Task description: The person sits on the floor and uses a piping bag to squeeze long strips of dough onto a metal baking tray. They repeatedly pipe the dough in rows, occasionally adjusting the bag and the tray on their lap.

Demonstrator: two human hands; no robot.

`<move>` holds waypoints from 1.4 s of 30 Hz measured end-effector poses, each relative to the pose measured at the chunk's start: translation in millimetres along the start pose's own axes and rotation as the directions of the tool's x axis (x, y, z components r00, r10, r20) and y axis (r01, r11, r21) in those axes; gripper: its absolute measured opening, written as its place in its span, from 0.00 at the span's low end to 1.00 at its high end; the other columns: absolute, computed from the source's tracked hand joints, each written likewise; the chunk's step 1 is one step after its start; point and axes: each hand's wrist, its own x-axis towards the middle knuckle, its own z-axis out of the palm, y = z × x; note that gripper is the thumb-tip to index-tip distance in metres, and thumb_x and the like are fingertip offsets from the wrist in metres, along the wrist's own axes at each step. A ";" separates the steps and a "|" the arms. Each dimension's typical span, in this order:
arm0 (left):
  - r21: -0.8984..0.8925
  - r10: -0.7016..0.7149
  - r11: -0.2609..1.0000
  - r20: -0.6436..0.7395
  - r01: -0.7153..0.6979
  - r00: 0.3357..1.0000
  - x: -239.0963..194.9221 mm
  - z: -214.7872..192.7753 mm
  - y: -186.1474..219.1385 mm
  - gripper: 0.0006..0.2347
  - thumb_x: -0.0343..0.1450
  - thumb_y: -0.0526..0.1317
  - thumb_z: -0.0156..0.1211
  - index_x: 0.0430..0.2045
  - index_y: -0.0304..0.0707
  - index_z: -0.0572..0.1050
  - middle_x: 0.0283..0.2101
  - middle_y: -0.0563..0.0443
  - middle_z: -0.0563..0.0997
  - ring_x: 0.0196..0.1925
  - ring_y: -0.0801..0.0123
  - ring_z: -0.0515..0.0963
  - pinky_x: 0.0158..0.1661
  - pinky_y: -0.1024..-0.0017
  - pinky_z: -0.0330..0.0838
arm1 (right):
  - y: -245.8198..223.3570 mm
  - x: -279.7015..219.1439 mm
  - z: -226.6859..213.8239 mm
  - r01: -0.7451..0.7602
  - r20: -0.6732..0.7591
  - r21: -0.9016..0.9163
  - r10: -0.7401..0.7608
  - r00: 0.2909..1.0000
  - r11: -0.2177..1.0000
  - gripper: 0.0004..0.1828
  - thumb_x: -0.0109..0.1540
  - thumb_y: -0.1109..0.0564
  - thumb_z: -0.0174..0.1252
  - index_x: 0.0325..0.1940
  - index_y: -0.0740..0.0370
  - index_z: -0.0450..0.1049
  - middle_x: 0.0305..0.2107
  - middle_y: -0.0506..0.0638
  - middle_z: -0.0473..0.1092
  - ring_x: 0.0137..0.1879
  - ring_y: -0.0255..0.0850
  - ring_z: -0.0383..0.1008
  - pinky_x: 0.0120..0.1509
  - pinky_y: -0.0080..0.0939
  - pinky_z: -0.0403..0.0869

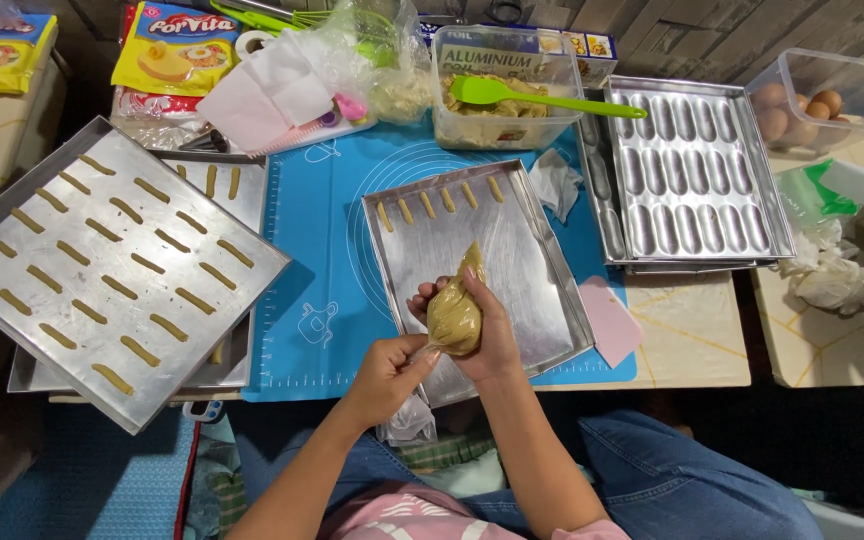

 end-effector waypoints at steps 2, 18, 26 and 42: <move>0.014 0.018 1.000 -0.004 -0.018 1.000 2.8 -3.8 -17.3 0.06 0.73 0.32 0.59 0.30 0.29 0.84 0.17 0.45 0.78 0.28 0.77 0.69 0.28 0.77 0.64 | 2.1 0.6 0.3 -0.003 -0.004 -0.006 0.003 1.000 1.000 0.21 0.68 0.40 0.51 0.43 0.62 0.68 0.40 0.61 0.77 0.51 0.52 0.79 0.68 0.56 0.72; 0.339 0.094 0.929 0.169 -0.147 0.981 9.1 -1.2 64.3 0.12 0.81 0.33 0.43 0.31 0.29 0.75 0.23 0.45 0.70 0.26 0.65 0.69 0.30 0.66 0.68 | -1.5 -3.9 -0.1 0.030 0.043 -0.017 -0.029 0.999 0.999 0.40 0.64 0.23 0.45 0.52 0.63 0.70 0.46 0.64 0.76 0.53 0.57 0.78 0.67 0.61 0.72; 0.523 0.130 0.831 0.149 -0.190 0.980 -6.3 7.2 77.0 0.09 0.79 0.29 0.42 0.30 0.29 0.70 0.27 0.42 0.69 0.27 0.57 0.74 0.30 0.61 0.72 | 0.4 -10.2 7.6 -0.044 0.142 0.165 0.021 0.990 0.985 0.59 0.57 0.11 0.31 0.64 0.64 0.68 0.50 0.63 0.76 0.57 0.58 0.76 0.71 0.60 0.67; 0.368 0.355 0.873 -0.027 -0.321 0.934 -10.0 -0.5 35.2 0.12 0.79 0.38 0.48 0.28 0.36 0.79 0.18 0.47 0.77 0.18 0.63 0.76 0.24 0.69 0.75 | -9.9 -36.6 27.8 -0.169 0.516 0.322 -0.023 0.856 0.932 0.64 0.55 0.12 0.41 0.82 0.54 0.44 0.73 0.62 0.54 0.79 0.61 0.49 0.80 0.70 0.49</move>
